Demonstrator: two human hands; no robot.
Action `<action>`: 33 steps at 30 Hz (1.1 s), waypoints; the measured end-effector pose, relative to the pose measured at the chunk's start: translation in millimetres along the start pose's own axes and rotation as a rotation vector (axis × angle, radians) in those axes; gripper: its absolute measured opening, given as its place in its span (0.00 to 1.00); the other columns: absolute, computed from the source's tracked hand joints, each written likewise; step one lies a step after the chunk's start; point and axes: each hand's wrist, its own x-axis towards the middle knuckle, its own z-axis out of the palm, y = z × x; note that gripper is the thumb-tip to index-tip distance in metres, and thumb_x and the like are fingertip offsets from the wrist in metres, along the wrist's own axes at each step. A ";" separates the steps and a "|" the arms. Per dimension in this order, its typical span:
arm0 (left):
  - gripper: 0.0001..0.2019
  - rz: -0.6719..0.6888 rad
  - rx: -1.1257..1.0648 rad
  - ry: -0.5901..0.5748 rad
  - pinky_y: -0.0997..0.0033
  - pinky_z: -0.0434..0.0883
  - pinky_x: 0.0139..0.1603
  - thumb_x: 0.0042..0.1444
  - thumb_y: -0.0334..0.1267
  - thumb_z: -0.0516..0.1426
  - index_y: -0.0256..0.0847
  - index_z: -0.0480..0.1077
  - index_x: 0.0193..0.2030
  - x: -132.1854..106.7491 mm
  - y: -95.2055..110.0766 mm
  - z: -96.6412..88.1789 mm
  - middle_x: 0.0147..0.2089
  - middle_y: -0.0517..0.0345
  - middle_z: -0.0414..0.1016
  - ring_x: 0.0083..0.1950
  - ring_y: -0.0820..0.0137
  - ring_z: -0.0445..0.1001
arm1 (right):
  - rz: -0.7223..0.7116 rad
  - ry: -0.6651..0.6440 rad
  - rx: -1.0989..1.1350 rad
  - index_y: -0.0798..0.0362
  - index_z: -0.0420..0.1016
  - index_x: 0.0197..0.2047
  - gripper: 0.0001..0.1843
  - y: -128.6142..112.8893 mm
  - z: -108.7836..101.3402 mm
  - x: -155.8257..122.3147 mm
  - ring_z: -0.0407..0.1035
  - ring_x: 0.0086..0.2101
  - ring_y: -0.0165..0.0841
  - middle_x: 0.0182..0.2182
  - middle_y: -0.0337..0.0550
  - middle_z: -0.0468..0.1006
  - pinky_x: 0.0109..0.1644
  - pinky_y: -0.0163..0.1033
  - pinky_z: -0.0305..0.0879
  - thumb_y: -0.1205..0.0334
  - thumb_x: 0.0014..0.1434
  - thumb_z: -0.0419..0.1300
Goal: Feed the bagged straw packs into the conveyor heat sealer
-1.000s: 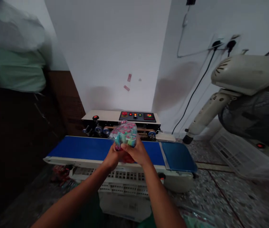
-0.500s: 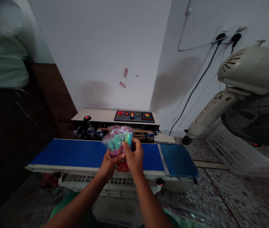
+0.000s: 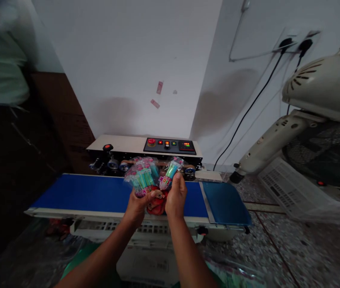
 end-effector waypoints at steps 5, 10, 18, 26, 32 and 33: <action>0.30 0.005 0.010 -0.015 0.62 0.73 0.44 0.38 0.34 0.69 0.36 0.67 0.51 0.0 -3.0 -1.9 0.41 0.50 0.79 0.38 0.63 0.78 | 0.021 -0.013 0.015 0.52 0.73 0.39 0.19 -3.8 -1.0 3.4 0.71 0.32 0.30 0.34 0.39 0.77 0.36 0.35 0.66 0.45 0.56 0.57; 0.30 -0.049 -0.039 -0.011 0.60 0.73 0.45 0.35 0.33 0.70 0.37 0.69 0.48 -0.9 -7.6 -0.3 0.42 0.50 0.79 0.41 0.60 0.78 | 0.126 0.098 0.097 0.52 0.72 0.41 0.23 -5.6 -3.7 8.8 0.74 0.36 0.35 0.37 0.43 0.79 0.39 0.42 0.70 0.41 0.54 0.56; 0.26 -0.029 -0.045 -0.009 0.61 0.73 0.44 0.38 0.34 0.69 0.38 0.70 0.47 -0.5 -9.5 5.0 0.39 0.54 0.80 0.38 0.63 0.78 | 0.148 0.107 0.121 0.50 0.72 0.42 0.25 -6.0 -25.6 27.1 0.74 0.35 0.35 0.36 0.42 0.80 0.39 0.43 0.70 0.38 0.53 0.56; 0.27 -0.034 -0.005 -0.018 0.62 0.73 0.44 0.38 0.34 0.69 0.39 0.70 0.49 1.5 -3.4 2.0 0.38 0.54 0.80 0.37 0.64 0.79 | 0.099 0.051 0.060 0.50 0.71 0.40 0.22 -30.6 -35.6 32.1 0.71 0.28 0.31 0.31 0.39 0.78 0.32 0.37 0.67 0.40 0.52 0.59; 0.28 -0.008 0.069 0.001 0.65 0.75 0.39 0.37 0.35 0.69 0.37 0.71 0.48 3.1 8.6 -4.2 0.36 0.55 0.80 0.34 0.64 0.79 | -0.226 0.174 -0.808 0.55 0.74 0.33 0.22 -49.9 -106.9 63.8 0.63 0.24 0.30 0.23 0.39 0.73 0.29 0.34 0.56 0.43 0.56 0.54; 0.27 -0.004 0.086 0.006 0.65 0.75 0.38 0.36 0.35 0.69 0.36 0.71 0.47 3.0 10.2 -4.4 0.35 0.54 0.80 0.33 0.64 0.79 | -0.245 0.182 -0.979 0.55 0.75 0.32 0.21 -50.5 -117.7 67.5 0.63 0.25 0.30 0.23 0.40 0.73 0.29 0.34 0.55 0.45 0.57 0.52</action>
